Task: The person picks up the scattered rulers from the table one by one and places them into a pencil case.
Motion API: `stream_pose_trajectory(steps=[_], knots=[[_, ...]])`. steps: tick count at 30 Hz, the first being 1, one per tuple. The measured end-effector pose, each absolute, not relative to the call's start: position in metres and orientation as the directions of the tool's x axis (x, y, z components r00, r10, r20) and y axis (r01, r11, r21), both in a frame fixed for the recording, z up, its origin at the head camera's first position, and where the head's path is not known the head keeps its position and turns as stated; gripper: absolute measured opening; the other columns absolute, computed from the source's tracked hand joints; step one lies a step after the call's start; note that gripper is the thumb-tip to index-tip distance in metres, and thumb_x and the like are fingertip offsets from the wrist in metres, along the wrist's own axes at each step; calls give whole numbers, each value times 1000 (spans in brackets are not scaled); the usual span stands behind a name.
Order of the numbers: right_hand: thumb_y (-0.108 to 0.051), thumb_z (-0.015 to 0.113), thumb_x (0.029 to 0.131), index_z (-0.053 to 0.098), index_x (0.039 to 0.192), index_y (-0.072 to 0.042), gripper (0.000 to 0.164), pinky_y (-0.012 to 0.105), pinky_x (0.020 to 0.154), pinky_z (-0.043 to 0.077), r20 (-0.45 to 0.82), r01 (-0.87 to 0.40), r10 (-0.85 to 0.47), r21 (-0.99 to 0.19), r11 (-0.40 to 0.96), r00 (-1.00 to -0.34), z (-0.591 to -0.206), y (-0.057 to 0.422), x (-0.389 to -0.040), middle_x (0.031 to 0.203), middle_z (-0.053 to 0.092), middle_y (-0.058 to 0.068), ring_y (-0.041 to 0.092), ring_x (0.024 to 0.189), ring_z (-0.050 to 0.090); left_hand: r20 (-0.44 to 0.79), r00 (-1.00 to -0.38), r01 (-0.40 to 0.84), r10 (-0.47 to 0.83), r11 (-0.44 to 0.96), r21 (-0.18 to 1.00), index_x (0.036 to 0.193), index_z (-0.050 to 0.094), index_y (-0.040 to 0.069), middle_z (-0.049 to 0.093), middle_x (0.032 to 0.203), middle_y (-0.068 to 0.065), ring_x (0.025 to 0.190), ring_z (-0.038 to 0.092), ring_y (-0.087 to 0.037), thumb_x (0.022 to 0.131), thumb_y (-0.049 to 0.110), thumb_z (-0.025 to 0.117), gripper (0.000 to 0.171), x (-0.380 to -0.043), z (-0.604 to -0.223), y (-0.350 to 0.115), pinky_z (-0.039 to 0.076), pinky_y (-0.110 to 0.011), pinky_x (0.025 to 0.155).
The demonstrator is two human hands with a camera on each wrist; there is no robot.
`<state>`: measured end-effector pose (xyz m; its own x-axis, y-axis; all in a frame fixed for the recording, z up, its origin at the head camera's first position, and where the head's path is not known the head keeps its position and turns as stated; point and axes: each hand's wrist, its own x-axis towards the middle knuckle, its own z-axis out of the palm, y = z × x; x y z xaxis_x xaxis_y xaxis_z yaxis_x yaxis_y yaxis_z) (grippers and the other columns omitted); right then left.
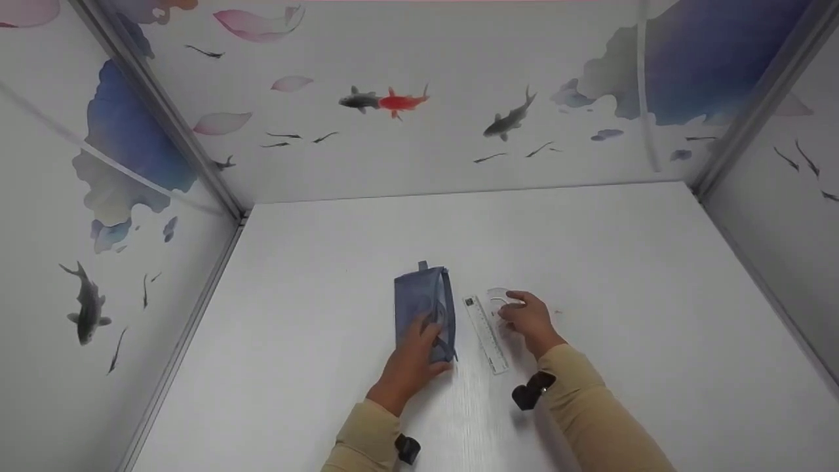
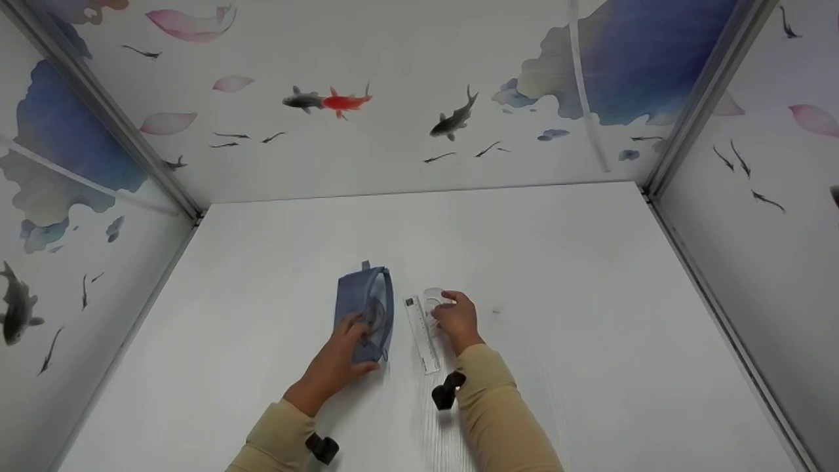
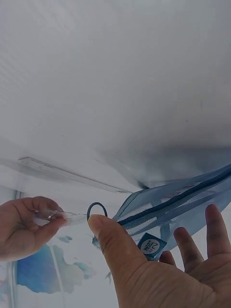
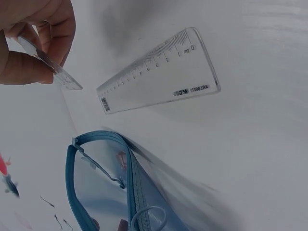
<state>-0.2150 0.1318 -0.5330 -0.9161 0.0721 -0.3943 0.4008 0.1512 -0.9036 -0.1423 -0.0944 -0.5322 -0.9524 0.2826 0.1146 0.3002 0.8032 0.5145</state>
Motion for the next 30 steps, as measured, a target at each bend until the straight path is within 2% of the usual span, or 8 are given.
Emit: stream_pose_trajectory(steps=[9,18,30], knots=[[0,57,92,42,140,3,50,30,81,49,-365,367,47,-919,144,-930,-527,123,-215,122,56,24,21,94,58,100,-953,297,287,806,512,131,50,12,37,145,-18,120,53,-31,75,25,83,66,-142,-532,-95,51,-42,90],[-1,57,93,42,140,4,50,37,89,49,-352,353,25,-928,121,-936,-522,114,-214,124,55,25,25,100,58,116,-947,314,299,796,518,131,49,12,37,145,-18,117,53,-29,76,26,82,66,-142,-533,-96,52,-41,88],[0,59,92,45,139,3,49,35,85,50,-363,362,15,-926,103,-932,-520,98,-214,119,58,22,24,99,58,106,-948,310,300,793,524,132,49,12,36,145,-18,121,51,-32,77,25,82,66,-141,-533,-96,52,-44,87]])
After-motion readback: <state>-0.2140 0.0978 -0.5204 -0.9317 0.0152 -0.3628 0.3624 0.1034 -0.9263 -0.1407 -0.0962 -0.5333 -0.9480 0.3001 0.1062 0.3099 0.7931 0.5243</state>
